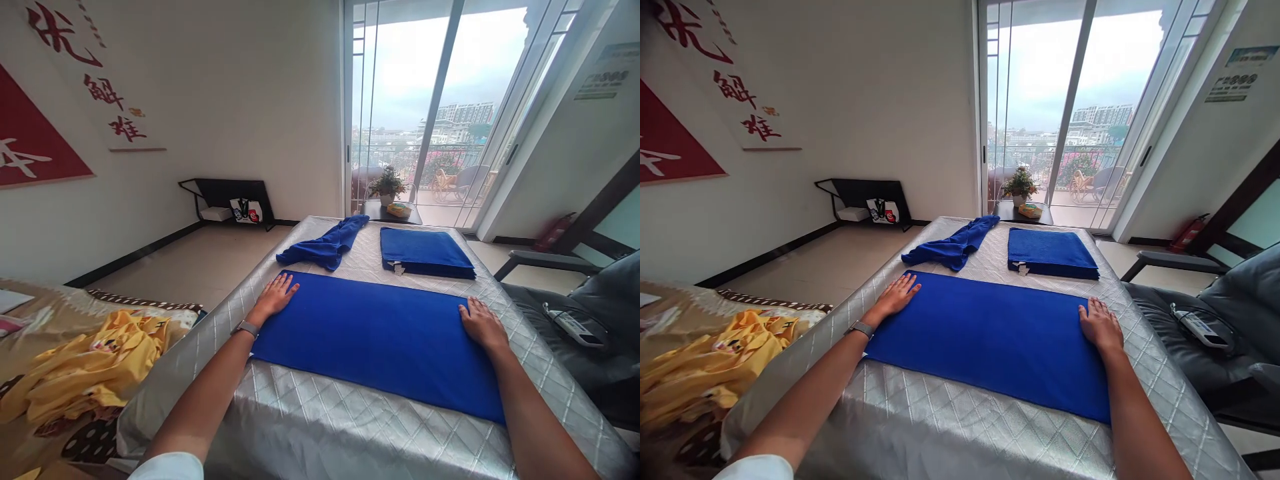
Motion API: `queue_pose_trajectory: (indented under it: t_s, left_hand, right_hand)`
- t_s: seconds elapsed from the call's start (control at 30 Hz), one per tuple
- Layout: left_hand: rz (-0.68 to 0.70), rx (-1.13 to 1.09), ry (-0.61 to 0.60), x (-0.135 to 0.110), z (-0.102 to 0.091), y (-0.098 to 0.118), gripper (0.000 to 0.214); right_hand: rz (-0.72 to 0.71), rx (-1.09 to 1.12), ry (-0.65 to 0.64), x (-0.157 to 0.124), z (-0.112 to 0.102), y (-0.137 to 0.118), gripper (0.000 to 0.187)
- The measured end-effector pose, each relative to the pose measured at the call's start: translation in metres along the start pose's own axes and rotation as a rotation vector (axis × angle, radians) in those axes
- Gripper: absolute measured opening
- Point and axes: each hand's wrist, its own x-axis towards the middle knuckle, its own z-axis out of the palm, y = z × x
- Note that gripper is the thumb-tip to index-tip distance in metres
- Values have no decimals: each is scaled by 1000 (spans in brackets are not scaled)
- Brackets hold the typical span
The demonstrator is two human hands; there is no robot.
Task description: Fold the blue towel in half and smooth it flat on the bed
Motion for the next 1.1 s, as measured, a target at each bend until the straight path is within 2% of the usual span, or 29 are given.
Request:
queue_pose_trajectory:
  t_s: [0.23, 0.33, 0.43, 0.6, 0.7, 0.77, 0.83, 0.93, 1.0, 1.1]
  left_hand:
    - [-25, -40, 40, -2, 2, 5, 77]
    - [-27, -49, 44, -2, 2, 6, 78]
    - [-27, -47, 54, -2, 3, 7, 78]
    - [-37, -55, 69, 1, 7, 7, 76]
    - [-34, -53, 82, 1, 9, 6, 75]
    - [-36, -53, 86, 1, 9, 6, 74]
    - [-31, -55, 80, 1, 8, 6, 75]
    - [-18, -54, 69, 1, 7, 6, 75]
    - [-19, -48, 66, 1, 7, 6, 75]
    - [-24, -38, 62, 1, 7, 5, 74]
  right_hand:
    - [-14, 3, 54, 0, 0, 4, 69]
    - [-43, -48, 123, -9, -8, -11, 66]
    - [-172, -90, 152, -27, -17, -60, 64]
    - [-489, -21, 12, -60, -19, -183, 64]
    - [-511, 2, -105, -62, -9, -236, 65]
    - [-493, 2, -149, -57, 0, -252, 65]
    - [-483, -6, -155, -52, 7, -254, 65]
    - [-475, -33, -134, -44, 13, -236, 67]
    - [-451, -56, -126, -37, 13, -211, 67]
    - [-392, -96, -122, -24, 10, -156, 67]
